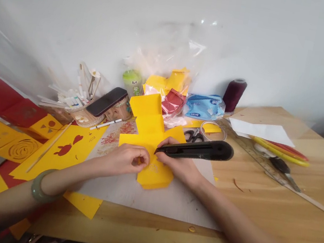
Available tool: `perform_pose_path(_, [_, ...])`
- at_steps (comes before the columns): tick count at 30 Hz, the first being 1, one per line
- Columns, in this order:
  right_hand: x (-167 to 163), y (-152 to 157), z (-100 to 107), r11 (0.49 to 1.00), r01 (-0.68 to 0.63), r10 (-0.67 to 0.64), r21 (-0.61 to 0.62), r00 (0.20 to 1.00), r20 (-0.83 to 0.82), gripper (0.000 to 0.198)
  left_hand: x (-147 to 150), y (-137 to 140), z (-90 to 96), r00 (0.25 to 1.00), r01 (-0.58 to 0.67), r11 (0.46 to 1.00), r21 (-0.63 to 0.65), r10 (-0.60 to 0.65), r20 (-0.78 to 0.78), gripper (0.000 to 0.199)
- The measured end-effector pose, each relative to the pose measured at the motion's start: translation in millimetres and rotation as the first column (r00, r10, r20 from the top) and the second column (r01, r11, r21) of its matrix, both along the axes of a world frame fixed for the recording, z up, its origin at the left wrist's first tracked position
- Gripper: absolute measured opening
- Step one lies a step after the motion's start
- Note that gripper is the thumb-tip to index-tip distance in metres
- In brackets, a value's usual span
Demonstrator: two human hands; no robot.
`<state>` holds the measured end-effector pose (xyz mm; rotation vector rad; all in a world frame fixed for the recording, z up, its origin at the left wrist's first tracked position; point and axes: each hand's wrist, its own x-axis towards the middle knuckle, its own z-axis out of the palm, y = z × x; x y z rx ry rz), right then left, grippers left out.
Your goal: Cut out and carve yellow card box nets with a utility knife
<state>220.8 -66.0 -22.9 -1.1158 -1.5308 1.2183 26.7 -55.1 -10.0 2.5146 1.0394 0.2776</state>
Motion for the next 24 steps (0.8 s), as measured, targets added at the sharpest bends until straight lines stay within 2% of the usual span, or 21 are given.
perform_pose_path(6, [0,0,0,1.000,-0.010,0.010,-0.023,1.000,-0.008,0.015,-1,0,0.5,1.000,-0.026,1.000,-0.012,0.026,-0.003,0.010])
perform_pose_path(10, [1,1,-1,0.999,-0.013,0.012,-0.035,0.999,-0.030,0.014,-4,-4,11.7,0.999,-0.008,1.000,-0.013,0.009,0.037,0.010])
perform_pose_path(14, [3,0,-2,0.995,0.013,-0.020,-0.100,0.997,-0.073,0.014,-14,-6,38.3,0.969,-0.014,0.999,0.042,0.004,0.248,0.008])
perform_pose_path(18, [5,-4,-1,0.979,0.061,-0.090,-0.196,0.986,-0.142,0.015,-23,1,70.6,0.867,-0.170,0.972,0.164,0.068,0.494,0.006])
perform_pose_path(21, [7,-7,4,0.977,0.053,-0.078,-0.207,0.990,-0.115,0.014,-23,17,94.4,0.766,-0.286,0.938,0.196,0.100,0.635,0.003])
perform_pose_path(24, [9,-7,10,0.986,0.031,-0.034,-0.165,0.999,-0.016,0.014,-16,41,116.4,0.710,-0.341,0.889,0.307,0.029,0.704,0.004])
